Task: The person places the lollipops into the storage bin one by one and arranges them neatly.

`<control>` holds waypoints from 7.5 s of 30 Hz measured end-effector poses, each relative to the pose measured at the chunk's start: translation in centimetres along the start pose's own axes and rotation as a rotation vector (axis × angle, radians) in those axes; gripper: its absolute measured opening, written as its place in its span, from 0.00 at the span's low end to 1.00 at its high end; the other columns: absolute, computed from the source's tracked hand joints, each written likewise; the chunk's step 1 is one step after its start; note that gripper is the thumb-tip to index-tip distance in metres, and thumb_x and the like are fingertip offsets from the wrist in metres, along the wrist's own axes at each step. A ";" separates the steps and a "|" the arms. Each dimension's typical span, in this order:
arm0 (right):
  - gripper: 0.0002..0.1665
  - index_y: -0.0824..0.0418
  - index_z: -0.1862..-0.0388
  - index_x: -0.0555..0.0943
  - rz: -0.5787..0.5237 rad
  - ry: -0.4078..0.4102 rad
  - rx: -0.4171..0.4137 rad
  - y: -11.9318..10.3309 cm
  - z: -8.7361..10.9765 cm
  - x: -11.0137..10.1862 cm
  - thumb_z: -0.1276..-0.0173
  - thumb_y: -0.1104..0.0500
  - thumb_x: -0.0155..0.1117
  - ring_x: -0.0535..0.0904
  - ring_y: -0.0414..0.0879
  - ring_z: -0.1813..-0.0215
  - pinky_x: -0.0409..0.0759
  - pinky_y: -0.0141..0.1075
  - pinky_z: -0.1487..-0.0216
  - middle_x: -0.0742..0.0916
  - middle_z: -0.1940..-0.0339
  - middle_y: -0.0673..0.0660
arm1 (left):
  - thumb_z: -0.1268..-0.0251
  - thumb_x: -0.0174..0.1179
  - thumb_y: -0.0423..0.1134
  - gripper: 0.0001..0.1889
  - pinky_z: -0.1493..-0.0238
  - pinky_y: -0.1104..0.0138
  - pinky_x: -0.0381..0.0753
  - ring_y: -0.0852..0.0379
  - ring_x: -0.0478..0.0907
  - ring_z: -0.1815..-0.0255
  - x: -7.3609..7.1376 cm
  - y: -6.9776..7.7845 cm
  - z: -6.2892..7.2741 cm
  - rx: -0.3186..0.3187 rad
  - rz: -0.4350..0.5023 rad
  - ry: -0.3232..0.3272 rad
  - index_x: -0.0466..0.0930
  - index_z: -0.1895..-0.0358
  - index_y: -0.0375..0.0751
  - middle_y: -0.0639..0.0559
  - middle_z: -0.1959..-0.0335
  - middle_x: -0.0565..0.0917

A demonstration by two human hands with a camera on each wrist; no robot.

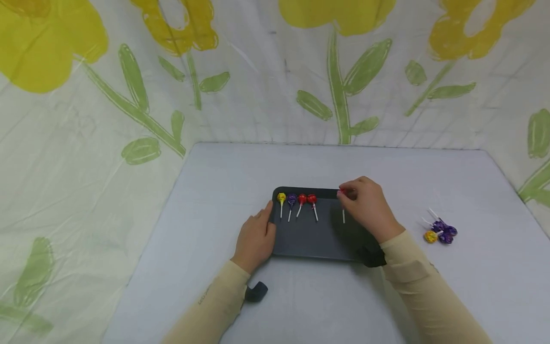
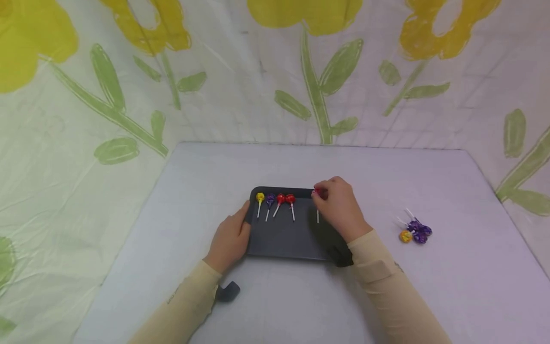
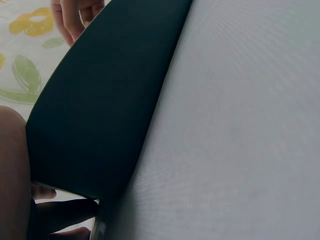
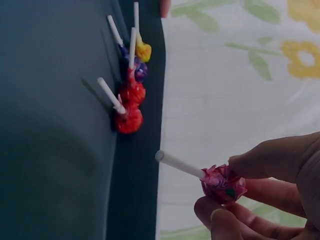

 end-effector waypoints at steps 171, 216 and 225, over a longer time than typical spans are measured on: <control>0.21 0.73 0.47 0.84 0.295 -0.062 0.344 14.9 10.2 -6.4 0.33 0.61 0.61 0.81 0.72 0.47 0.80 0.62 0.53 0.85 0.45 0.76 | 0.22 0.46 0.39 0.30 0.19 0.46 0.63 0.42 0.71 0.23 0.0 0.0 0.1 -0.016 0.002 -0.001 0.64 0.19 0.40 0.41 0.25 0.75; 0.20 0.79 0.45 0.81 0.290 -0.089 0.421 17.3 13.0 -7.0 0.36 0.72 0.60 0.74 0.80 0.43 0.74 0.72 0.42 0.81 0.47 0.83 | 0.22 0.45 0.39 0.31 0.20 0.45 0.64 0.41 0.71 0.24 -0.2 0.2 -0.1 0.016 0.016 0.011 0.64 0.19 0.40 0.42 0.25 0.75; 0.18 0.78 0.48 0.82 0.261 -0.042 0.336 15.8 12.1 -6.3 0.35 0.69 0.67 0.81 0.71 0.51 0.79 0.66 0.47 0.86 0.53 0.76 | 0.22 0.46 0.39 0.31 0.20 0.45 0.64 0.41 0.72 0.24 -0.4 0.4 -0.1 0.021 0.018 0.017 0.64 0.18 0.40 0.42 0.25 0.75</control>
Point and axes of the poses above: each hand's wrist, its own z-axis away from the middle knuckle, its own x-axis out of the palm, y = z × x, the point moved 10 cm from there along -z, towards the middle knuckle
